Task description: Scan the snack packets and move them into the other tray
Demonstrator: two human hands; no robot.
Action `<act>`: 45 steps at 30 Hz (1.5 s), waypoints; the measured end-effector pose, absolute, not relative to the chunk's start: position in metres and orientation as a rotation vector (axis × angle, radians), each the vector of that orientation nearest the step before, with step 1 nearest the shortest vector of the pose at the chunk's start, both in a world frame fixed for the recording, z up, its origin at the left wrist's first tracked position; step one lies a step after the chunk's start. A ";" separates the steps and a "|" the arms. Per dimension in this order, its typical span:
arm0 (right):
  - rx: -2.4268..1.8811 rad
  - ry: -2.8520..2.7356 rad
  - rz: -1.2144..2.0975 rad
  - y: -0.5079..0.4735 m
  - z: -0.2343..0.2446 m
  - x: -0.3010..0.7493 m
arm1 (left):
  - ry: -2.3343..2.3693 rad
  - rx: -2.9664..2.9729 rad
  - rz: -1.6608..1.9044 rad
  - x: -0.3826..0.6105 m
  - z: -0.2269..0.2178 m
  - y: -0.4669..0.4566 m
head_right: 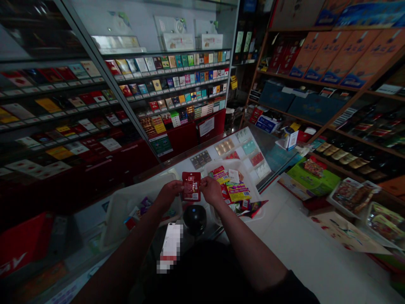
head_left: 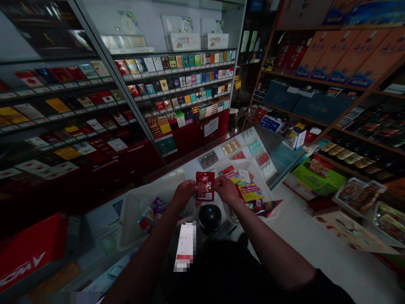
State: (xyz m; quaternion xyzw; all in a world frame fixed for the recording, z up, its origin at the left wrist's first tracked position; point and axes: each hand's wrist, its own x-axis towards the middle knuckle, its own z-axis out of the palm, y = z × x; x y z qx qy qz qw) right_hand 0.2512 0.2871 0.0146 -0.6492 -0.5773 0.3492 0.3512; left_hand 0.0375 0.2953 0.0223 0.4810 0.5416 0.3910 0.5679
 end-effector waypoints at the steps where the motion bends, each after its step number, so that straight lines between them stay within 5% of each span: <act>1: -1.675 -1.490 0.907 0.288 0.014 0.252 | 1.269 1.125 0.920 0.038 0.023 0.296; 39: -1.642 -1.487 0.884 0.275 0.014 0.251 | 1.226 1.211 0.925 0.036 0.023 0.284; 45: -1.518 -0.999 1.265 0.274 0.000 0.252 | 1.256 1.244 0.832 0.041 0.024 0.278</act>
